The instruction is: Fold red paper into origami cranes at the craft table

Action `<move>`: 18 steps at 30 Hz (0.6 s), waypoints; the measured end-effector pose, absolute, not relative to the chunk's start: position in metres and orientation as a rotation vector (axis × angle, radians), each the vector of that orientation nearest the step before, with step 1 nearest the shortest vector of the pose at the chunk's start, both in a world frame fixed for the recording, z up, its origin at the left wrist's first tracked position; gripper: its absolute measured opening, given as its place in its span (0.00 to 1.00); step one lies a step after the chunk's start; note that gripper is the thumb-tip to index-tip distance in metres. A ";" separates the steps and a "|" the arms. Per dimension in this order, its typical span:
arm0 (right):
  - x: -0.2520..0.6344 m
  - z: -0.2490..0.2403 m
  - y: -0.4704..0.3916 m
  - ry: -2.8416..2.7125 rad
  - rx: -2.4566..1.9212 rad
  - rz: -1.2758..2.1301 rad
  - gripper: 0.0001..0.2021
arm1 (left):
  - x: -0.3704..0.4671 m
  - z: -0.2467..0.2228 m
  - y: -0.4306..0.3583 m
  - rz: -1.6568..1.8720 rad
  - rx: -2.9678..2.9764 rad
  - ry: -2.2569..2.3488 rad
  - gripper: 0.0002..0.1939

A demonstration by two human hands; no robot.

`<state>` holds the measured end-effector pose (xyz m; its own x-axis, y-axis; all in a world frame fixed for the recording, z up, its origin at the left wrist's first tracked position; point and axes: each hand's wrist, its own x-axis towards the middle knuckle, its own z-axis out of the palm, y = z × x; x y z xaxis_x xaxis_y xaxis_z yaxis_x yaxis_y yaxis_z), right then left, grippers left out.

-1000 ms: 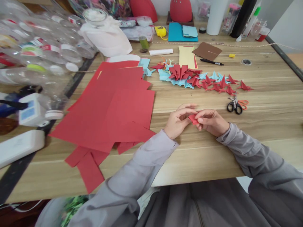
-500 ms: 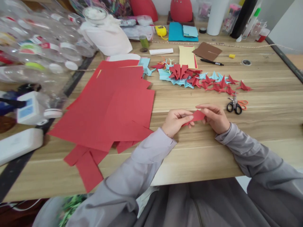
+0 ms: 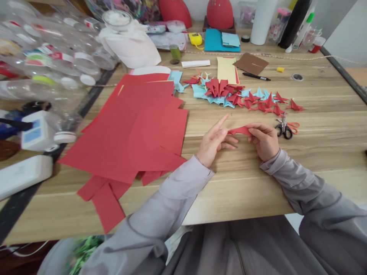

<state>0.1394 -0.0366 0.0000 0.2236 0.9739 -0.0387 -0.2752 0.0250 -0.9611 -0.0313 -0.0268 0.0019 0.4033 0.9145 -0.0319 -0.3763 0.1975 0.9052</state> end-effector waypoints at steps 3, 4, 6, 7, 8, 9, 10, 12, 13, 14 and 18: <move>0.139 0.001 -0.036 -0.780 -1.081 1.138 0.05 | -0.031 0.001 -0.028 1.020 1.006 0.684 0.39; 0.139 0.001 -0.035 -0.757 -1.076 1.130 0.05 | -0.031 0.001 -0.028 1.025 1.010 0.689 0.39; 0.139 0.002 -0.035 -0.724 -1.066 1.125 0.05 | -0.030 0.001 -0.029 1.013 1.025 0.692 0.39; 0.139 0.002 -0.035 -0.719 -1.058 1.129 0.05 | -0.030 0.001 -0.029 0.998 1.033 0.690 0.38; 0.139 0.002 -0.035 -0.727 -1.053 1.145 0.05 | -0.029 0.000 -0.030 0.982 1.040 0.687 0.38; 0.139 0.002 -0.035 -0.748 -1.050 1.176 0.05 | -0.029 0.000 -0.030 0.968 1.046 0.685 0.36; 0.138 0.001 -0.036 -0.783 -1.046 1.212 0.05 | -0.029 0.000 -0.031 0.958 1.048 0.683 0.35; 0.138 0.000 -0.038 -0.887 -1.037 1.272 0.05 | -0.028 0.000 -0.031 0.948 1.039 0.679 0.29; 0.138 -0.001 -0.039 -0.941 -1.029 1.287 0.05 | -0.028 0.000 -0.031 0.948 1.027 0.678 0.26; 0.138 -0.002 -0.040 -0.987 -1.018 1.294 0.05 | -0.028 0.000 -0.030 0.951 1.013 0.681 0.23; 0.140 -0.004 -0.043 -1.088 -0.971 1.331 0.06 | -0.028 0.000 -0.026 1.032 0.964 0.787 0.16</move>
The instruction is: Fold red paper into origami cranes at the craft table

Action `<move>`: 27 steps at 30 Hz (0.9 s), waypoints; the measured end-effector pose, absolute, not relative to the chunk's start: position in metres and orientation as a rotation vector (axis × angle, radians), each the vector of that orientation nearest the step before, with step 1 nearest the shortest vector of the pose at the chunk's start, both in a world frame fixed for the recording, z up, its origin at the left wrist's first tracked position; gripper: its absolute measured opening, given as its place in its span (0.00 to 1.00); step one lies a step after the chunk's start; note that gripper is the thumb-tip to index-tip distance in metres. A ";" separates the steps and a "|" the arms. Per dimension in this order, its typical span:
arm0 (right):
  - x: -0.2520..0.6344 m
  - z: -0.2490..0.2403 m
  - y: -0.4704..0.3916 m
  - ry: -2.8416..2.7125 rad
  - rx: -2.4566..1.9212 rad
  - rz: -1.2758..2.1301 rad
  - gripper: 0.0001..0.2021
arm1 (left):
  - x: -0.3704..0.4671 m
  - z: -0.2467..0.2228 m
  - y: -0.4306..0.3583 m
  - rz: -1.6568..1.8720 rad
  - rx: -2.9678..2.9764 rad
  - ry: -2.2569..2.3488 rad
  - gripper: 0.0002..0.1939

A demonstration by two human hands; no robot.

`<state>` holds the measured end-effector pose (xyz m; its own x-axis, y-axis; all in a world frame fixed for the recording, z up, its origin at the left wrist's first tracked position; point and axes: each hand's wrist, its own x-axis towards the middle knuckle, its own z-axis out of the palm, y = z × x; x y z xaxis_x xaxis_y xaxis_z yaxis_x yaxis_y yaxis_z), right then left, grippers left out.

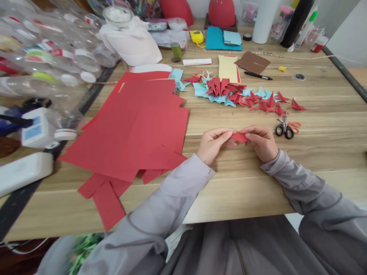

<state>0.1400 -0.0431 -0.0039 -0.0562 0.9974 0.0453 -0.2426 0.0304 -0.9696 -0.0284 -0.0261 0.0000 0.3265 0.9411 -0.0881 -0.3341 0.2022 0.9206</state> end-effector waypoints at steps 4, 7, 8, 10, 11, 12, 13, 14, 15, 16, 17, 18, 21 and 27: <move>0.141 -0.002 -0.044 -1.229 -0.914 1.323 0.10 | -0.028 0.000 -0.024 1.098 0.940 0.885 0.15; 0.139 0.001 -0.044 -1.321 -0.880 1.298 0.11 | -0.028 0.001 -0.024 1.077 0.911 0.884 0.16; 0.138 0.002 -0.044 -1.340 -0.872 1.285 0.11 | -0.029 0.002 -0.025 1.062 0.906 0.877 0.16; 0.137 0.003 -0.044 -1.361 -0.871 1.257 0.11 | -0.028 0.004 -0.025 1.036 0.899 0.868 0.17; 0.137 0.004 -0.043 -1.364 -0.880 1.247 0.10 | -0.028 0.004 -0.026 1.027 0.895 0.869 0.17; 0.137 0.005 -0.043 -1.364 -0.892 1.240 0.10 | -0.028 0.004 -0.026 1.019 0.891 0.871 0.18; 0.136 0.005 -0.043 -1.364 -0.907 1.237 0.11 | -0.028 0.005 -0.026 1.011 0.886 0.875 0.18; 0.136 0.006 -0.043 -1.364 -0.924 1.234 0.11 | -0.028 0.005 -0.026 1.003 0.884 0.877 0.19; 0.136 0.006 -0.042 -1.367 -0.942 1.228 0.11 | -0.028 0.005 -0.026 0.991 0.885 0.877 0.19; 0.136 0.007 -0.042 -1.371 -0.961 1.219 0.11 | -0.028 0.005 -0.026 0.978 0.888 0.875 0.19; 0.137 0.007 -0.042 -1.376 -0.977 1.210 0.11 | -0.028 0.005 -0.026 0.963 0.892 0.872 0.20; 0.137 0.007 -0.042 -1.381 -0.989 1.203 0.11 | -0.028 0.005 -0.026 0.946 0.896 0.869 0.20; 0.138 0.006 -0.042 -1.376 -0.998 1.207 0.10 | -0.029 0.006 -0.025 0.908 0.898 0.865 0.19; 0.137 0.006 -0.042 -1.348 -1.011 1.243 0.09 | -0.028 0.005 -0.026 0.915 0.887 0.861 0.19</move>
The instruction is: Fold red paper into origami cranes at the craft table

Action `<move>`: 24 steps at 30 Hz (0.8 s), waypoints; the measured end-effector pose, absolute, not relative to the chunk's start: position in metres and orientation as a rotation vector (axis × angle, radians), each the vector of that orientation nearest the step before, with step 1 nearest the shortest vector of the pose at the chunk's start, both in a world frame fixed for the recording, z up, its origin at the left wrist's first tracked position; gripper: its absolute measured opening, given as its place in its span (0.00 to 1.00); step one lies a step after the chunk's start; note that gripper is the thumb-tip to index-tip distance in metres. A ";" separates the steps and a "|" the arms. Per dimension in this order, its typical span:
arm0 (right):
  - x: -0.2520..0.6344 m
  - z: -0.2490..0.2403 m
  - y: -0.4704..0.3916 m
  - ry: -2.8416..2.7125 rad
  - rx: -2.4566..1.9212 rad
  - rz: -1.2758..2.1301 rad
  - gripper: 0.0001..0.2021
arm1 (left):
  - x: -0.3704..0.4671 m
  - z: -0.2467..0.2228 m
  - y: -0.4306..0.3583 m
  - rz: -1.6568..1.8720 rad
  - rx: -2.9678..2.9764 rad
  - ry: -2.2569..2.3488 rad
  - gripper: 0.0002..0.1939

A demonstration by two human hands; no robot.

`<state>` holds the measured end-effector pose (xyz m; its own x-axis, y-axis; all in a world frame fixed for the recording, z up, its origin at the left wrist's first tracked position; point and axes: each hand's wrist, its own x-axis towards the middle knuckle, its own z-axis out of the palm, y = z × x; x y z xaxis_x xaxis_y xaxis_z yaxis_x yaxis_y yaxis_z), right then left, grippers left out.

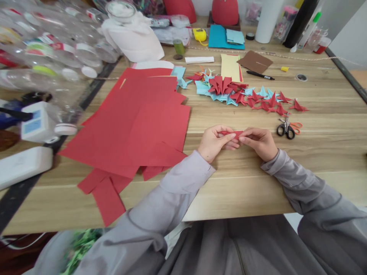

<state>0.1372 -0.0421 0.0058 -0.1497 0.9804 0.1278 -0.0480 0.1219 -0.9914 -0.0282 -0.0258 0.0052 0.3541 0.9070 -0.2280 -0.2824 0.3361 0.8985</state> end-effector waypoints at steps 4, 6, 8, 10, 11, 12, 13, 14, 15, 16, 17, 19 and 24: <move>0.137 0.004 -0.041 -1.309 -1.071 1.248 0.11 | -0.027 0.004 -0.026 0.978 0.889 0.878 0.19; 0.137 0.003 -0.041 -1.290 -1.096 1.253 0.12 | -0.026 0.003 -0.026 1.003 0.903 0.884 0.19; 0.137 0.003 -0.040 -1.272 -1.107 1.259 0.12 | -0.026 0.002 -0.026 1.017 0.923 0.873 0.19; 0.138 0.003 -0.040 -1.258 -1.114 1.267 0.12 | -0.025 0.001 -0.027 1.024 0.942 0.857 0.19; 0.138 0.003 -0.039 -1.253 -1.119 1.271 0.12 | -0.025 0.001 -0.027 1.029 0.952 0.853 0.19; 0.138 0.003 -0.040 -1.247 -1.125 1.275 0.12 | -0.025 0.000 -0.027 1.033 0.961 0.855 0.19; 0.137 0.003 -0.040 -1.242 -1.132 1.279 0.12 | -0.024 0.000 -0.028 1.037 0.970 0.860 0.19; 0.137 0.004 -0.040 -1.238 -1.138 1.282 0.13 | -0.024 0.000 -0.028 1.041 0.977 0.869 0.18; 0.137 0.004 -0.040 -1.234 -1.143 1.284 0.13 | -0.024 0.000 -0.028 1.043 0.982 0.879 0.18; 0.136 0.004 -0.040 -1.230 -1.149 1.286 0.13 | -0.023 0.000 -0.028 1.044 0.986 0.890 0.18; 0.136 0.004 -0.040 -1.224 -1.155 1.286 0.13 | -0.023 -0.001 -0.028 1.047 0.989 0.900 0.19; 0.135 0.004 -0.040 -1.207 -1.168 1.290 0.14 | -0.022 -0.001 -0.028 1.053 0.994 0.913 0.19; 0.135 0.004 -0.039 -1.186 -1.156 1.331 0.14 | -0.022 0.001 -0.029 1.068 0.990 0.919 0.17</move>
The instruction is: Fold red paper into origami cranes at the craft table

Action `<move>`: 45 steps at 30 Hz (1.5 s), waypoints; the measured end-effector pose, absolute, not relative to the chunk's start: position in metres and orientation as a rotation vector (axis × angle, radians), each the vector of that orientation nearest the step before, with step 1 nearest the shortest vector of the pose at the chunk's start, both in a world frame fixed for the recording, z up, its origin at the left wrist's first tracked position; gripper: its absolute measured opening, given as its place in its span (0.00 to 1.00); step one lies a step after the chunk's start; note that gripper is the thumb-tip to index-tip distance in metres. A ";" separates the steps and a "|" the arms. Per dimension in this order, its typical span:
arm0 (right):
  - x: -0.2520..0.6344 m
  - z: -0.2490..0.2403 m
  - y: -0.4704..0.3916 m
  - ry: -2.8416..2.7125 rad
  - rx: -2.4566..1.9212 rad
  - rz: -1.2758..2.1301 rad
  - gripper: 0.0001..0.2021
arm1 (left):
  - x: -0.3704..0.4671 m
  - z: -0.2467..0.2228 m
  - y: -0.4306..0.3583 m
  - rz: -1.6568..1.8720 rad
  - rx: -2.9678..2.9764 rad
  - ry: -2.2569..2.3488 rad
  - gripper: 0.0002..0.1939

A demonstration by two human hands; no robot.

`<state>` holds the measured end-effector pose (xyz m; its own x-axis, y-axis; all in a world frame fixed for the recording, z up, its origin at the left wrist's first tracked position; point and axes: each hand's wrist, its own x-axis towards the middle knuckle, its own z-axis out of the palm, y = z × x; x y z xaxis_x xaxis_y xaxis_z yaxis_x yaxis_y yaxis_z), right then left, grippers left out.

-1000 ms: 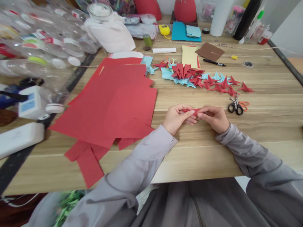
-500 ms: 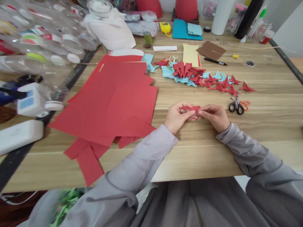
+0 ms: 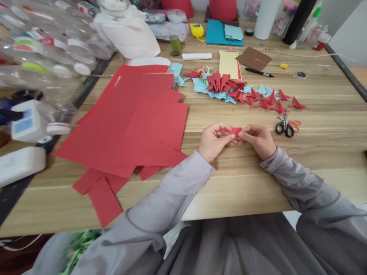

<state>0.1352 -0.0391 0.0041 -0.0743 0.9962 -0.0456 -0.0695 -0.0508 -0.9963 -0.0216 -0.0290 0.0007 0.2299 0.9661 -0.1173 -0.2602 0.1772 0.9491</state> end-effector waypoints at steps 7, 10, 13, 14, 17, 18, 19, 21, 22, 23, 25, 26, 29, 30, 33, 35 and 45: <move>0.136 0.006 -0.041 -1.282 -1.079 1.345 0.13 | -0.023 0.002 -0.028 1.065 0.985 0.903 0.19; 0.137 0.005 -0.040 -1.291 -1.061 1.343 0.13 | -0.024 0.002 -0.028 1.047 0.973 0.902 0.19; 0.137 0.003 -0.039 -1.307 -1.078 1.321 0.13 | -0.024 0.002 -0.028 1.048 0.967 0.910 0.19; 0.137 0.002 -0.039 -1.310 -1.085 1.318 0.14 | -0.024 0.002 -0.028 1.049 0.970 0.912 0.18; 0.136 0.001 -0.038 -1.305 -1.093 1.318 0.15 | -0.023 0.002 -0.028 1.065 0.983 0.916 0.17; 0.135 0.001 -0.038 -1.301 -1.096 1.315 0.15 | -0.022 0.002 -0.028 1.073 0.987 0.917 0.17; 0.135 0.001 -0.039 -1.297 -1.100 1.312 0.16 | -0.022 0.002 -0.028 1.081 0.989 0.919 0.16; 0.134 0.001 -0.039 -1.286 -1.111 1.309 0.16 | -0.022 0.002 -0.028 1.088 0.994 0.918 0.16; 0.133 0.002 -0.039 -1.283 -1.118 1.309 0.17 | -0.021 0.002 -0.028 1.086 0.997 0.916 0.16; 0.133 0.002 -0.039 -1.279 -1.123 1.309 0.17 | -0.021 0.002 -0.028 1.084 1.000 0.912 0.17; 0.133 0.004 -0.040 -1.275 -1.135 1.306 0.17 | -0.021 0.002 -0.029 1.079 1.005 0.905 0.17; 0.133 0.004 -0.040 -1.273 -1.142 1.302 0.18 | -0.021 0.002 -0.029 1.080 1.006 0.901 0.17; 0.132 0.005 -0.040 -1.270 -1.159 1.297 0.18 | -0.021 0.002 -0.029 1.089 1.008 0.895 0.17; 0.132 0.005 -0.040 -1.263 -1.158 1.298 0.18 | -0.021 0.002 -0.029 1.090 1.012 0.896 0.17; 0.132 0.003 -0.039 -1.217 -1.136 1.316 0.19 | -0.021 0.001 -0.029 1.086 1.029 0.902 0.17; 0.133 0.001 -0.038 -1.191 -1.116 1.335 0.20 | -0.022 0.001 -0.029 1.082 1.038 0.903 0.17; 0.133 0.002 -0.038 -1.180 -1.047 1.366 0.18 | -0.022 0.002 -0.029 1.063 1.038 0.878 0.16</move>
<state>0.1326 -0.0376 0.0019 -0.1172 0.9931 0.0009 -0.1456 -0.0162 -0.9892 -0.0224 -0.0288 0.0018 0.2634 0.9617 -0.0754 -0.2552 0.1448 0.9560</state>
